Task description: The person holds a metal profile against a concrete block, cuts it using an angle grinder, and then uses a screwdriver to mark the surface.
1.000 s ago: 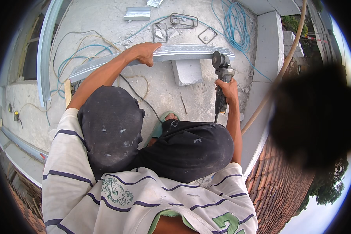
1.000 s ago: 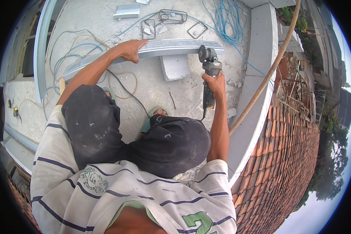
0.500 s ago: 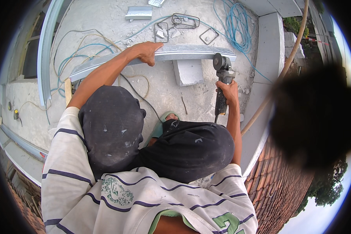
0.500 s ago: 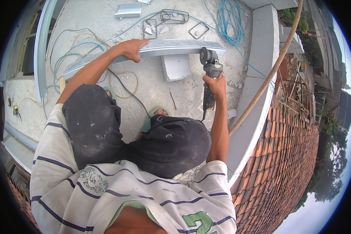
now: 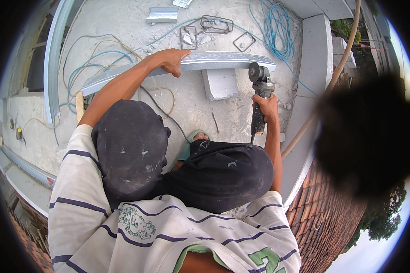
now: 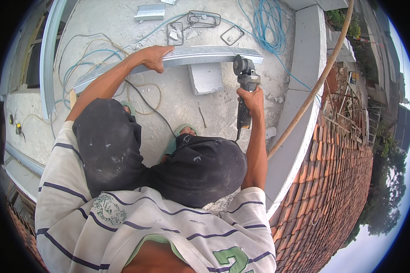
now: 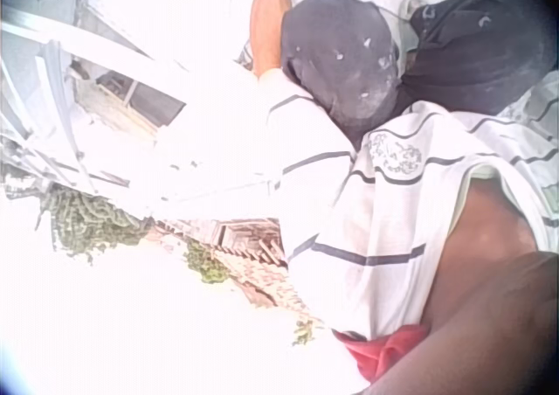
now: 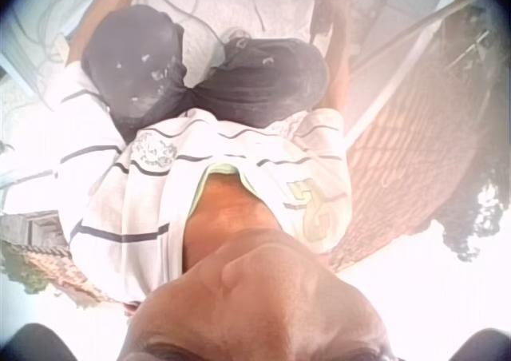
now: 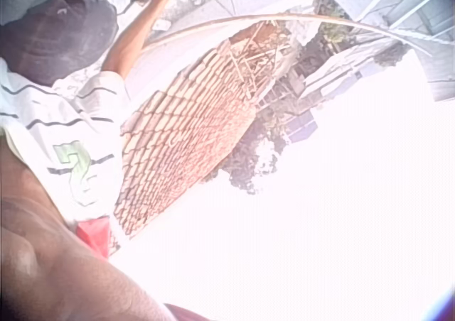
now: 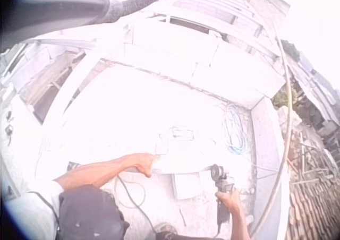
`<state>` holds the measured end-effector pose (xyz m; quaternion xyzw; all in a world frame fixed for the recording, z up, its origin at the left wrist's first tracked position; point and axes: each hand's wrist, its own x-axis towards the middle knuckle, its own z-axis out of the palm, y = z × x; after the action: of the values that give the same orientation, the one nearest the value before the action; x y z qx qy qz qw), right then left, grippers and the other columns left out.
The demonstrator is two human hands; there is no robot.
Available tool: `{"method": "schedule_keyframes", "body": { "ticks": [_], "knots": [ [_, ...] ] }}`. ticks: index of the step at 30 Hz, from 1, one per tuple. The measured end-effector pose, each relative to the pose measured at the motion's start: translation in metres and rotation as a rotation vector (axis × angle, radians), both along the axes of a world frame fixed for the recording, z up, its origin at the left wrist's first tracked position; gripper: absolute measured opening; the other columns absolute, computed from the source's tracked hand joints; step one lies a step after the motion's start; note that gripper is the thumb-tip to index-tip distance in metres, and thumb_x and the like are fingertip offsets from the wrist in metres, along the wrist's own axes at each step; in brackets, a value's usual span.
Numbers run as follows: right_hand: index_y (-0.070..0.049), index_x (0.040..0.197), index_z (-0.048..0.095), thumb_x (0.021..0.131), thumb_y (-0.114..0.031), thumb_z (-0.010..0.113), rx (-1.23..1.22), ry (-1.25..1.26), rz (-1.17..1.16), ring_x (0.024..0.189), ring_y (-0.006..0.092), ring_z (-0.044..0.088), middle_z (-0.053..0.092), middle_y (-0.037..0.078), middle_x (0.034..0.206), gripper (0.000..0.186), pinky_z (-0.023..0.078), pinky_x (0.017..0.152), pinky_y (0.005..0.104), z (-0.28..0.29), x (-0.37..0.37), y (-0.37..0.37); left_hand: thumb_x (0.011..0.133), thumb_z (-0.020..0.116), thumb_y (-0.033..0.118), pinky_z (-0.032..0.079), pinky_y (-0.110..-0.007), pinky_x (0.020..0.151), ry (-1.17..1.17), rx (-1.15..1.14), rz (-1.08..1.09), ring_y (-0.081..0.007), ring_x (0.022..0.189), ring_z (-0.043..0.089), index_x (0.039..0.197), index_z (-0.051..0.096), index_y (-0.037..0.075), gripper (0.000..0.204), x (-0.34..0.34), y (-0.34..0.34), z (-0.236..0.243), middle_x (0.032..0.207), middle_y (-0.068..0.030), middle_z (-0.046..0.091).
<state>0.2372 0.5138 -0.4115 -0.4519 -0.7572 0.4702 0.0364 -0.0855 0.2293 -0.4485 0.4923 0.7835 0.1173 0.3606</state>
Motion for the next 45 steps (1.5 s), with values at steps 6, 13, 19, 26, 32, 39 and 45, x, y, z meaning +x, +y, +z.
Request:
{"method": "schedule_keyframes", "body": {
  "ticks": [6, 13, 19, 26, 32, 39, 45],
  "knots": [
    [0.003, 0.098, 0.064, 0.071, -0.015, 0.082, 0.007, -0.011, -0.006, 0.060, 0.0167, 0.066, 0.069, 0.009, 0.076, 0.038, 0.053, 0.055, 0.0329, 0.000, 0.000, -0.002, 0.064, 0.083, 0.021, 0.055, -0.044, 0.096, 0.000, 0.015, -0.003, -0.0404, 0.114, 0.068, 0.160, 0.035, -0.002, 0.110, -0.002, -0.002, -0.002, 0.127, -0.0301, 0.067],
    [0.003, 0.098, 0.064, 0.070, -0.015, 0.082, -0.006, 0.002, -0.017, 0.059, 0.0163, 0.065, 0.069, 0.009, 0.076, 0.038, 0.053, 0.056, 0.0334, -0.002, 0.002, -0.004, 0.064, 0.082, 0.022, 0.055, -0.044, 0.096, -0.043, -0.005, 0.004, -0.0410, 0.113, 0.067, 0.159, 0.036, -0.003, 0.109, -0.002, -0.001, 0.003, 0.126, -0.0303, 0.067],
    [0.003, 0.096, 0.066, 0.070, -0.016, 0.082, 0.000, -0.006, -0.008, 0.060, 0.0162, 0.065, 0.069, 0.009, 0.076, 0.036, 0.053, 0.057, 0.0335, -0.007, 0.004, -0.002, 0.064, 0.081, 0.022, 0.054, -0.043, 0.098, -0.045, -0.003, 0.006, -0.0408, 0.116, 0.066, 0.159, 0.036, -0.003, 0.108, -0.003, 0.000, 0.001, 0.128, -0.0304, 0.066],
    [0.003, 0.099, 0.065, 0.070, -0.017, 0.082, -0.005, -0.024, -0.014, 0.060, 0.0170, 0.066, 0.069, 0.009, 0.076, 0.039, 0.053, 0.057, 0.0338, -0.009, 0.005, -0.003, 0.063, 0.081, 0.024, 0.055, -0.043, 0.096, -0.037, -0.006, 0.013, -0.0411, 0.113, 0.067, 0.159, 0.036, -0.002, 0.109, -0.003, -0.001, -0.002, 0.128, -0.0301, 0.066],
    [0.002, 0.099, 0.064, 0.071, -0.015, 0.082, -0.101, 0.022, -0.043, 0.060, 0.0173, 0.066, 0.068, 0.009, 0.077, 0.037, 0.053, 0.055, 0.0336, -0.012, 0.010, -0.006, 0.060, 0.081, 0.025, 0.055, -0.042, 0.093, -0.042, 0.020, 0.015, -0.0389, 0.109, 0.069, 0.159, 0.038, 0.000, 0.111, -0.009, -0.001, -0.009, 0.124, -0.0284, 0.069],
    [0.001, 0.099, 0.063, 0.076, -0.011, 0.081, -0.229, 0.115, -0.122, 0.062, 0.0182, 0.069, 0.068, 0.009, 0.079, 0.031, 0.056, 0.055, 0.0334, 0.002, 0.025, -0.022, 0.059, 0.079, 0.022, 0.050, -0.037, 0.080, -0.375, -0.103, 0.067, -0.0244, 0.095, 0.063, 0.141, 0.058, 0.002, 0.087, -0.012, 0.001, 0.010, 0.103, -0.0127, 0.068],
    [0.001, 0.100, 0.062, 0.077, -0.010, 0.080, -0.236, 0.176, -0.185, 0.063, 0.0186, 0.070, 0.068, 0.009, 0.079, 0.031, 0.056, 0.055, 0.0341, 0.007, 0.031, -0.028, 0.060, 0.078, 0.022, 0.050, -0.036, 0.079, -0.602, -0.110, 0.187, -0.0221, 0.092, 0.064, 0.121, 0.066, 0.003, 0.065, -0.010, 0.000, 0.018, 0.098, -0.0105, 0.071]
  ]
}}
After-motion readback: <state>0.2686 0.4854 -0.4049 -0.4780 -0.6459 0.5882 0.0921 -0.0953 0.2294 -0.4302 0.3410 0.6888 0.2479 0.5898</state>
